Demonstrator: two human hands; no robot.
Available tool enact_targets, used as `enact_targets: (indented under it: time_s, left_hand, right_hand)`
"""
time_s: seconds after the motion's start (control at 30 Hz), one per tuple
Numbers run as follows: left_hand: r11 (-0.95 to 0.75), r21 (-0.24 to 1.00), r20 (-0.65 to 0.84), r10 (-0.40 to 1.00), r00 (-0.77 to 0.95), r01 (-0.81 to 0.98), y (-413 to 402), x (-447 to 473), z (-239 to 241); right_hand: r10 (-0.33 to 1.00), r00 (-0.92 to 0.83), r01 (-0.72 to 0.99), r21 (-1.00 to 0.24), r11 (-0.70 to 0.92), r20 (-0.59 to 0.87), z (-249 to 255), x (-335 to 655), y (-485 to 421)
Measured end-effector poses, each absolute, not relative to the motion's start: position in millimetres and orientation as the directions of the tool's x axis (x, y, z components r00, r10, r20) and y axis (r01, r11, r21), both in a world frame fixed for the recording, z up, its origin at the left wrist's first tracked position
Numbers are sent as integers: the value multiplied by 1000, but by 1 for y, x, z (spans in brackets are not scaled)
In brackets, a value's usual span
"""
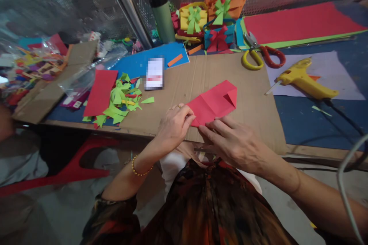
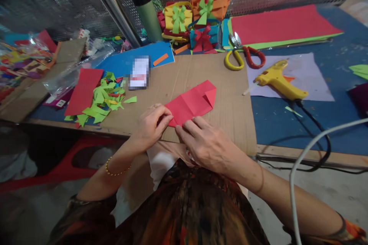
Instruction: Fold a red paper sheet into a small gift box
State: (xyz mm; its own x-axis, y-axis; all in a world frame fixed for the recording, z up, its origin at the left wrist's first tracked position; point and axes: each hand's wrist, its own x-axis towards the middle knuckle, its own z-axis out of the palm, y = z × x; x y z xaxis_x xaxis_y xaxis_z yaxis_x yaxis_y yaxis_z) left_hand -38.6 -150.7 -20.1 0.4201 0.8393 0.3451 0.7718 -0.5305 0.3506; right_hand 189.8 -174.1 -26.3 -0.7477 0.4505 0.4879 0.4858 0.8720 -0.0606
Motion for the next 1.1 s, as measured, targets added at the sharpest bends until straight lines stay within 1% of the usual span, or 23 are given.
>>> enact_targets:
  time_s: [0.23, 0.43, 0.6, 0.77, 0.9, 1.1]
  left_hand:
    - [-500, 394, 370, 854, 365, 771, -152, -37, -23]
    - [-467, 441, 369, 873, 320, 766, -152, -35, -24]
    - [-439, 492, 362, 889, 282, 752, -153, -34, -27]
    - [-437, 508, 357, 891, 280, 743, -152, -34, -28]
    - [-411, 525, 320, 907, 275, 745, -150, -35, -26]
    - [-406, 525, 290, 912, 291, 748, -149, -35, -24]
  right_hand:
    - [459, -755, 497, -47, 866, 468, -28, 191, -175]
    - [477, -752, 502, -74, 862, 454, -30, 191, -175]
    - [455, -757, 495, -43, 868, 469, -27, 189, -174]
    - [450, -760, 500, -21, 866, 469, -25, 189, -174]
    - [437, -767, 492, -6, 870, 470, -25, 189, -173]
    - [442, -767, 489, -23, 872, 464, -25, 190, -173]
